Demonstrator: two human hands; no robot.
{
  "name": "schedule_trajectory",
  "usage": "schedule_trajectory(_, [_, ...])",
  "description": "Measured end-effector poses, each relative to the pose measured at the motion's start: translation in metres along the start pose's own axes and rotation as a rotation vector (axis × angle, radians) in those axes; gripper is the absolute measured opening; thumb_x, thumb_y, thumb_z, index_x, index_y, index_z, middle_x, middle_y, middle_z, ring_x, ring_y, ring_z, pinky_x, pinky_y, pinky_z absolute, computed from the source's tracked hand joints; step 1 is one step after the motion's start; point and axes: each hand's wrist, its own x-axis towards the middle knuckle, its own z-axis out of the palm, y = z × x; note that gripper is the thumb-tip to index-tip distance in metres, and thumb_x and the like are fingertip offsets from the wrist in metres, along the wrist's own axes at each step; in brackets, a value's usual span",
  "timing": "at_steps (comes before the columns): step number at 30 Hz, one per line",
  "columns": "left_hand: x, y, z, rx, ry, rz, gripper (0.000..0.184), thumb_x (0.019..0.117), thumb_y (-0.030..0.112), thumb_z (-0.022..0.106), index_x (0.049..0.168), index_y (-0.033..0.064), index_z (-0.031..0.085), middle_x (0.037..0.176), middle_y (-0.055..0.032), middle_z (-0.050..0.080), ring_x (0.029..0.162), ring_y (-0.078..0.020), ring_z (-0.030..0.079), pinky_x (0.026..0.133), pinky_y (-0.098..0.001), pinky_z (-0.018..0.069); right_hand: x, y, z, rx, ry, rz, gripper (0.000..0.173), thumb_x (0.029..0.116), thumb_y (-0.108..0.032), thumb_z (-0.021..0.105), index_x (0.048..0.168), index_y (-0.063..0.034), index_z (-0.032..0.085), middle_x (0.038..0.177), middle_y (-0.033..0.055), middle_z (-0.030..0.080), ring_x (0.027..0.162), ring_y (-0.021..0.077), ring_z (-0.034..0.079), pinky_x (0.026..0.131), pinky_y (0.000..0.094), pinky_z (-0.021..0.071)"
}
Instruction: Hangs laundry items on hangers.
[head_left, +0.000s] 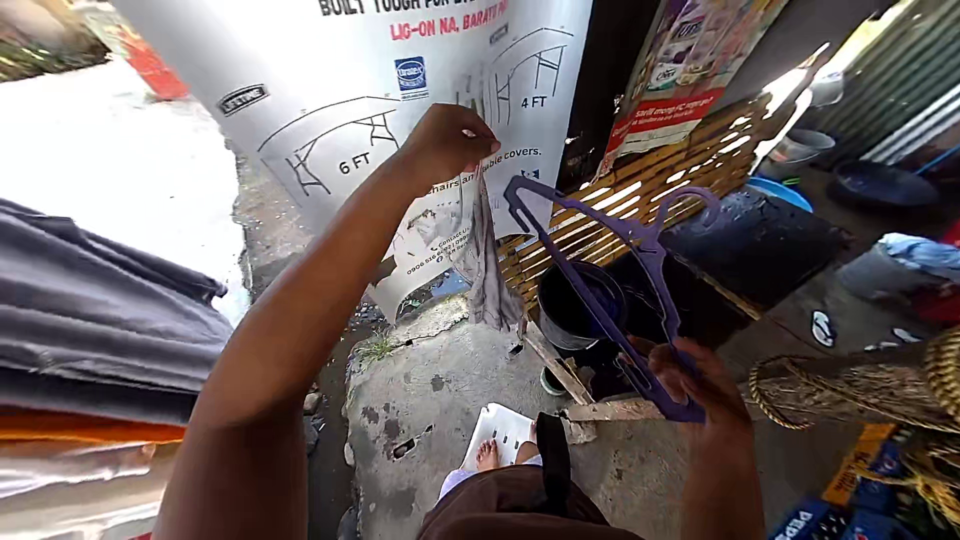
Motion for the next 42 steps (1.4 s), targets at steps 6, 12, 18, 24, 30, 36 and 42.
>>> schedule_trajectory(6, [-0.054,-0.009,-0.020,-0.516,-0.178,-0.116,0.043,0.1094,0.011,0.039,0.151,0.0190,0.034,0.120,-0.0119,0.067,0.078,-0.0174,0.073,0.069,-0.0308,0.0615,-0.002,-0.042,0.025,-0.089,-0.319,-0.188,0.068,0.0875,-0.078,0.052,0.137,-0.0308,0.058,0.129,-0.0025,0.071,0.126,0.0191,0.064,0.109,0.0372,0.0514])
schedule_trajectory(12, [-0.082,-0.051,-0.015,-0.224,-0.018,0.383,0.058,0.0950,-0.011,0.053,0.149,0.0093,0.049,0.161,-0.0153,0.035,0.112,-0.0205,0.069,0.073,-0.0325,0.0638,0.023,-0.060,0.031,-0.310,-0.195,-0.167,0.024,0.1051,-0.041,0.054,0.121,-0.0295,0.068,0.107,-0.0136,0.075,0.094,0.0064,0.075,0.082,0.0275,0.0648])
schedule_trajectory(18, [-0.091,-0.083,-0.049,-0.350,0.035,0.642,0.110,0.0841,0.063,0.073,0.152,-0.0041,0.018,0.123,-0.0042,0.070,0.108,-0.0171,0.071,0.094,-0.0372,0.0607,0.066,-0.071,0.063,-0.341,-0.056,-0.285,0.020,0.1058,-0.041,0.053,0.115,-0.0306,0.068,0.105,-0.0151,0.074,0.089,0.0079,0.075,0.080,0.0316,0.0664])
schedule_trajectory(24, [-0.101,-0.117,-0.064,-0.664,-0.240,0.637,0.104,0.0808,0.083,0.057,0.152,0.0130,0.027,0.106,-0.0010,0.077,0.098,-0.0235,0.075,0.093,-0.0427,0.0616,0.100,-0.076,0.114,-0.108,0.074,-0.407,0.017,0.1094,-0.036,0.046,0.117,-0.0251,0.057,0.105,-0.0062,0.077,0.090,0.0189,0.078,0.081,0.0372,0.0681])
schedule_trajectory(30, [-0.115,-0.126,-0.076,-0.773,-0.149,0.676,0.119,0.0760,0.096,0.031,0.156,0.0085,0.022,0.099,-0.0024,0.077,0.095,-0.0259,0.075,0.094,-0.0471,0.0593,0.110,-0.037,0.171,-0.242,-0.133,-0.271,0.018,0.1097,-0.027,0.048,0.120,-0.0142,0.056,0.104,-0.0100,0.075,0.091,0.0075,0.075,0.083,0.0312,0.0666])
schedule_trajectory(36, [-0.130,-0.119,-0.094,-0.905,-0.069,0.769,0.101,0.0802,0.093,0.021,0.137,0.0124,0.040,0.094,-0.0043,0.073,0.094,-0.0262,0.071,0.096,-0.0478,0.0563,0.089,0.068,0.193,-0.707,-0.337,0.035,0.027,0.1069,-0.019,0.053,0.119,0.0028,0.062,0.087,0.0151,0.071,0.072,0.0233,0.071,0.065,0.0425,0.0583])
schedule_trajectory(42, [-0.150,-0.120,-0.113,-0.662,0.050,0.807,0.085,0.0891,0.085,0.017,0.112,0.0186,0.064,0.105,0.0001,0.073,0.103,-0.0191,0.068,0.097,-0.0447,0.0519,0.097,0.066,0.160,-1.045,-0.308,0.025,0.033,0.1046,-0.028,0.057,0.117,-0.0009,0.070,0.083,0.0215,0.072,0.073,0.0428,0.071,0.064,0.0647,0.0534])
